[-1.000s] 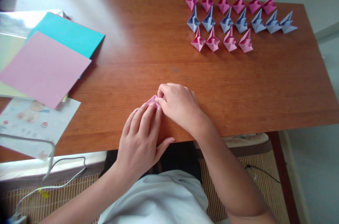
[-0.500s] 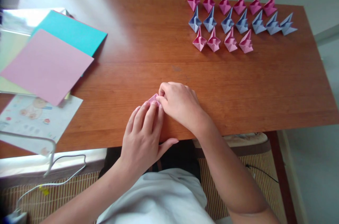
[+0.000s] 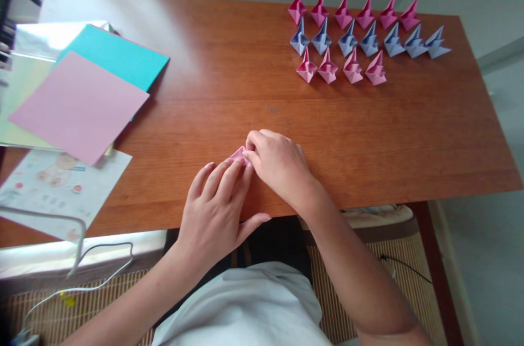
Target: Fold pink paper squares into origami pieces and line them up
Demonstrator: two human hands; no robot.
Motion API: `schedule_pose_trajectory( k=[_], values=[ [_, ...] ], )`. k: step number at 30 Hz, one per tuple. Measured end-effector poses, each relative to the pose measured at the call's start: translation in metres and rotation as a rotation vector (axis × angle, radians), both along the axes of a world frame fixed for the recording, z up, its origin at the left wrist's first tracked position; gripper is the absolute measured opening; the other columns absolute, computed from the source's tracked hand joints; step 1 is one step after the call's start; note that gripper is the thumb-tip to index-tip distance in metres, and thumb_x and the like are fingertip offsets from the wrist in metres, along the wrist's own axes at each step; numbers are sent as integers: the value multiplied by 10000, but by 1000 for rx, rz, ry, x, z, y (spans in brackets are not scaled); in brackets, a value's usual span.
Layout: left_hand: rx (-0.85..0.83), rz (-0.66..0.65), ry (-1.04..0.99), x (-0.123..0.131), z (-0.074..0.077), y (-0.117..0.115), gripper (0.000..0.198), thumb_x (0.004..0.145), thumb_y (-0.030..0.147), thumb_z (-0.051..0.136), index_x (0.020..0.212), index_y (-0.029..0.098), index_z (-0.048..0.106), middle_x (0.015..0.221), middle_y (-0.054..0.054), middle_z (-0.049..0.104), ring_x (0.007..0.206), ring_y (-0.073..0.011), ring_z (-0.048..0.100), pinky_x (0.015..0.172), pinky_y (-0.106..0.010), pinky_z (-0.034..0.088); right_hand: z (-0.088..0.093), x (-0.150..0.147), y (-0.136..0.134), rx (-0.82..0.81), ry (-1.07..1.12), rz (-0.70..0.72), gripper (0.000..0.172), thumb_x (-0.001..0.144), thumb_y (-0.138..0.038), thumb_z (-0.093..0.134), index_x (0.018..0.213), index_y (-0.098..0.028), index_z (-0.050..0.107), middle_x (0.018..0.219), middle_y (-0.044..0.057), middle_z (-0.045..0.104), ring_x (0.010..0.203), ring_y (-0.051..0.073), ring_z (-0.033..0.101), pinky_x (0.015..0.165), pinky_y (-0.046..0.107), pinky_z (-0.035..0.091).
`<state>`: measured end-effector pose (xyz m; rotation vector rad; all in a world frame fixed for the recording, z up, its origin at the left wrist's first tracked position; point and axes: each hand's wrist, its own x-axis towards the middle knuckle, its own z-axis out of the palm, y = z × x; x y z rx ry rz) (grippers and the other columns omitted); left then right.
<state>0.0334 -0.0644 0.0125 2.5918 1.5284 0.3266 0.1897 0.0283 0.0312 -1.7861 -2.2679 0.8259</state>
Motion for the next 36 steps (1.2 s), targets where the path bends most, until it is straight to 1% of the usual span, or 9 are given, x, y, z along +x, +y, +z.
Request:
schedule_pose_trajectory(
  k=[3,7,9,12,15,20,24,31,36],
  values=[
    [16,-35,-2,-5,3,2,828,985,658,433,1480,-4,483,1541,-221,512,1407,-352,500,1186,-483,316,-2,0,-2,14,10,0,112,964,-263,604,860,-231,630,937,5,717,833,175,623,696,289,362],
    [30,-64,-14,-15,3,5,714,1012,568,451,1469,22,503,1530,-203,532,1398,-317,519,1163,-430,345,-2,1,-3,14,18,13,103,963,-272,621,869,-232,637,928,7,717,827,172,625,689,285,353],
    [46,-54,-22,-22,1,4,678,1010,526,476,1480,37,492,1518,-202,547,1375,-327,534,1140,-437,367,-1,2,-4,21,22,14,108,968,-276,618,873,-231,640,927,8,717,831,173,627,689,285,351],
    [85,39,0,-34,-1,3,677,981,508,534,1473,44,498,1491,-229,561,1358,-386,521,1094,-489,391,-1,2,-4,33,20,11,100,969,-271,619,879,-234,639,941,10,722,847,177,630,690,286,349],
    [107,81,10,-42,-1,0,647,969,475,566,1463,62,510,1479,-240,562,1349,-397,513,1086,-498,384,-1,1,-4,32,19,9,98,966,-267,625,873,-235,630,935,7,723,829,176,627,677,286,340],
    [89,42,32,-38,2,-1,645,961,507,574,1462,103,529,1489,-244,544,1328,-402,515,1049,-511,389,-1,1,-4,32,29,12,113,971,-273,621,866,-231,622,924,9,723,838,179,634,698,287,353],
    [52,57,56,-32,2,2,613,958,537,570,1439,157,573,1492,-239,540,1306,-418,525,1014,-535,386,-2,2,-4,27,41,9,109,975,-261,611,871,-231,617,948,9,726,861,179,641,725,288,369],
    [62,32,95,-24,4,5,591,994,485,550,1413,70,584,1418,-194,635,1218,-354,592,1020,-504,356,0,1,-3,7,22,6,108,968,-265,621,868,-226,621,911,3,707,803,169,616,695,287,358],
    [98,1,110,-26,5,8,519,1014,416,539,1395,68,601,1422,-142,650,1195,-325,615,1020,-500,354,-2,1,-2,11,20,7,104,962,-263,639,864,-228,628,922,4,712,825,173,622,680,286,346]
  ],
)
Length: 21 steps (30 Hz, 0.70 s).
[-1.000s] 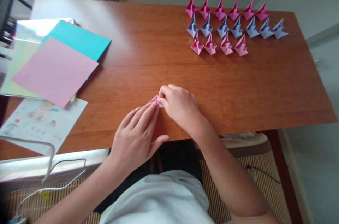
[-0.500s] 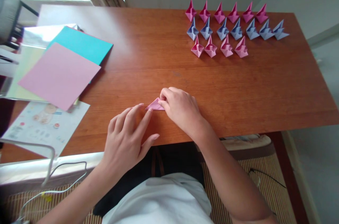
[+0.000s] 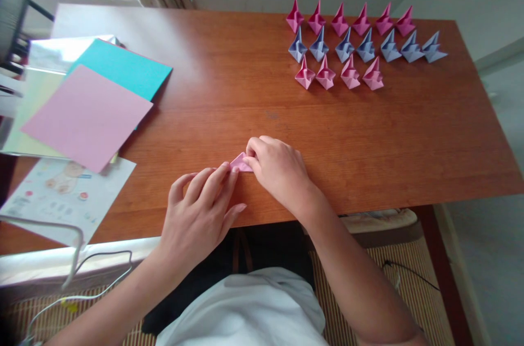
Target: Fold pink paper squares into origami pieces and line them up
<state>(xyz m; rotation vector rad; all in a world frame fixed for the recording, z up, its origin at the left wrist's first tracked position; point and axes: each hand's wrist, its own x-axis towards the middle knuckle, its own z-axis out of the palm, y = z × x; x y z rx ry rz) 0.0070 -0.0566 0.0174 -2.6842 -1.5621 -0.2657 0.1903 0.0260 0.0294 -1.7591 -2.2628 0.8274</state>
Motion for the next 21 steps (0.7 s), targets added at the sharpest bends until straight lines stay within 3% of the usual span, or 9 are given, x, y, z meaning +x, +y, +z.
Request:
schedule_pose_trajectory(
  k=[6,13,21],
  values=[
    [15,-17,-1,-9,-5,-2,521,1022,374,518,1423,44,565,1512,-125,571,1256,-319,580,1028,-486,356,-2,0,0,16,0,-2,109,954,-257,649,852,-231,622,917,2,710,818,174,617,657,288,329],
    [-35,92,-48,-13,-9,-9,561,1002,394,535,1485,108,522,1587,-175,468,1300,-384,527,1005,-525,349,3,-2,-1,2,-35,-10,108,942,-260,674,852,-229,622,879,-10,680,772,159,586,614,286,290],
    [-18,94,-49,-17,-8,-10,553,999,354,554,1478,79,515,1542,-146,535,1268,-373,548,1009,-519,361,4,-3,0,-7,-33,-12,122,940,-260,683,841,-228,618,864,-17,675,761,153,578,610,285,287]
  ],
)
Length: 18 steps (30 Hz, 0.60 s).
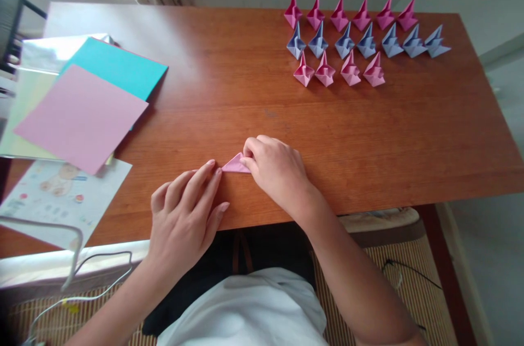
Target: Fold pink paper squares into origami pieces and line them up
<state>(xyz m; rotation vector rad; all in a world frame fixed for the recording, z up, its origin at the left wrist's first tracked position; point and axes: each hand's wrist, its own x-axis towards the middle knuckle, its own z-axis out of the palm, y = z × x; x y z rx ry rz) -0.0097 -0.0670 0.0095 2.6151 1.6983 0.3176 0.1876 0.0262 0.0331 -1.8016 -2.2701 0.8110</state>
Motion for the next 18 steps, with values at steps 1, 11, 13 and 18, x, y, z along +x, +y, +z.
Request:
schedule_pose_trajectory(
  k=[1,11,13,18],
  values=[
    [8,-3,14,0,2,1,549,999,353,557,1472,76,520,1530,-147,548,1261,-372,556,1006,-519,365,0,0,0,0,0,0,120,938,-261,684,842,-228,619,865,-17,675,762,154,579,610,287,288],
    [9,-119,-49,22,13,12,563,985,354,568,1416,-7,550,1455,-199,602,1292,-348,557,1114,-451,397,-2,0,-1,-8,38,-11,112,930,-252,693,839,-227,633,875,-18,690,770,149,603,629,284,319],
    [-19,-136,-47,26,8,11,609,983,381,568,1435,-24,525,1476,-202,583,1317,-342,547,1137,-431,394,-2,2,0,-7,50,-15,111,927,-255,695,836,-228,637,871,-20,692,761,145,603,631,282,324],
    [-5,-142,0,30,2,8,703,994,493,540,1440,-51,508,1488,-226,566,1344,-341,544,1179,-442,356,-6,6,1,8,116,-8,122,935,-285,671,826,-235,648,848,-27,700,750,145,610,650,283,344]
  ],
)
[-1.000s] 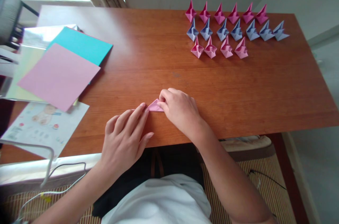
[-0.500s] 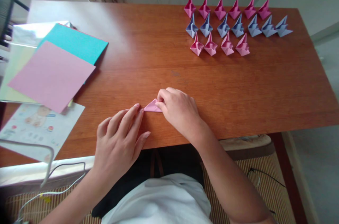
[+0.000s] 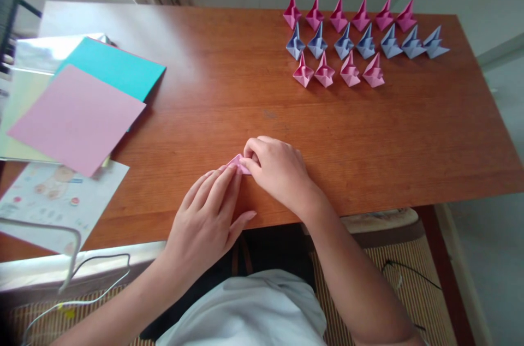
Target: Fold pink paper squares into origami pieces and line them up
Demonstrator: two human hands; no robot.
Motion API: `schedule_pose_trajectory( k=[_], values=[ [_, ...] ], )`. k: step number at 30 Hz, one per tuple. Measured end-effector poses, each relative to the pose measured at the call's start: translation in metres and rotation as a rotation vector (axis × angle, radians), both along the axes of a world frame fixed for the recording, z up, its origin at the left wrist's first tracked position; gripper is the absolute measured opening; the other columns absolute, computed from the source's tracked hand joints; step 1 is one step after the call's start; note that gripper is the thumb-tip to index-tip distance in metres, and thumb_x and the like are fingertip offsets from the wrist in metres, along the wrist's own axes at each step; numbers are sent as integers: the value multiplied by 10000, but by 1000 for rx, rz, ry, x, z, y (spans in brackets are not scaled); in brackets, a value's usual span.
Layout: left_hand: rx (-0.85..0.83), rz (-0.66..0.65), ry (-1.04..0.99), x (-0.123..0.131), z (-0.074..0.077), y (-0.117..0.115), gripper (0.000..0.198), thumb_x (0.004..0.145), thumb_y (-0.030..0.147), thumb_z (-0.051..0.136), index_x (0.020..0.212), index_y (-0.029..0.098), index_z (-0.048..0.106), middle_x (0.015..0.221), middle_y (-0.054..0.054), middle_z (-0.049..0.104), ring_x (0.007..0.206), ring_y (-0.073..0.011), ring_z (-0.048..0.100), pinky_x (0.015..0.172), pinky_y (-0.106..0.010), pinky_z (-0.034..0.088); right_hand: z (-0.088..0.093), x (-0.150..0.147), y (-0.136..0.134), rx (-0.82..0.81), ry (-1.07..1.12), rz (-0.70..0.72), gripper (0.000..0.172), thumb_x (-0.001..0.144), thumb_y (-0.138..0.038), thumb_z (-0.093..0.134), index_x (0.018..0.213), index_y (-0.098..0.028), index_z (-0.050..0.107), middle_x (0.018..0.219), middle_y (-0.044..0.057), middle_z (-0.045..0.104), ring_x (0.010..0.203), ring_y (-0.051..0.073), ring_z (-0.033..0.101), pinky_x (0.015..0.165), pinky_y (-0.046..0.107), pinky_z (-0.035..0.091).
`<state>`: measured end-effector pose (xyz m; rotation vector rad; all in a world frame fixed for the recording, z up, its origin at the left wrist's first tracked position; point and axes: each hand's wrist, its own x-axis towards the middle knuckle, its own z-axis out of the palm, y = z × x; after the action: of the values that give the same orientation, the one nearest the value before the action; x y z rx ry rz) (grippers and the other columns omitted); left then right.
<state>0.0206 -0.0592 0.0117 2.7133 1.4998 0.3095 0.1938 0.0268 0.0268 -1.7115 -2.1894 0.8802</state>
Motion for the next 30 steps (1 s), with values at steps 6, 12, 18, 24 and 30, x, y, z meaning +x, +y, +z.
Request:
schedule_pose_trajectory(
  k=[6,12,18,24,30],
  values=[
    [-8,7,40,4,4,-1,875,933,688,525,1472,-1,498,1504,-220,553,1356,-366,539,1170,-470,353,-1,-8,2,17,-97,-98,169,935,-327,645,793,-239,620,801,-24,715,700,160,592,610,297,301],
    [-37,29,50,10,5,-4,939,912,724,522,1504,-2,459,1545,-227,504,1380,-385,516,1142,-477,367,3,-15,4,20,-157,-102,184,921,-348,661,775,-247,614,772,-24,718,657,165,580,572,304,263],
    [-83,36,61,13,9,-4,889,924,713,504,1498,35,487,1575,-202,470,1389,-412,502,1093,-487,400,2,-11,7,38,-140,-63,170,920,-301,657,763,-241,641,752,-15,716,652,163,587,580,304,280],
    [-89,21,21,10,12,1,708,977,526,545,1470,19,513,1543,-200,516,1352,-395,536,1058,-491,429,-10,6,-1,61,271,-109,145,943,-265,640,814,-216,680,735,-25,705,671,135,623,654,264,424],
    [-118,30,49,10,16,10,661,926,523,639,1416,85,573,1581,-177,478,1293,-385,554,985,-491,472,-16,16,-27,184,352,-241,139,973,-256,583,877,-216,676,831,7,720,711,148,637,670,270,475]
  ],
)
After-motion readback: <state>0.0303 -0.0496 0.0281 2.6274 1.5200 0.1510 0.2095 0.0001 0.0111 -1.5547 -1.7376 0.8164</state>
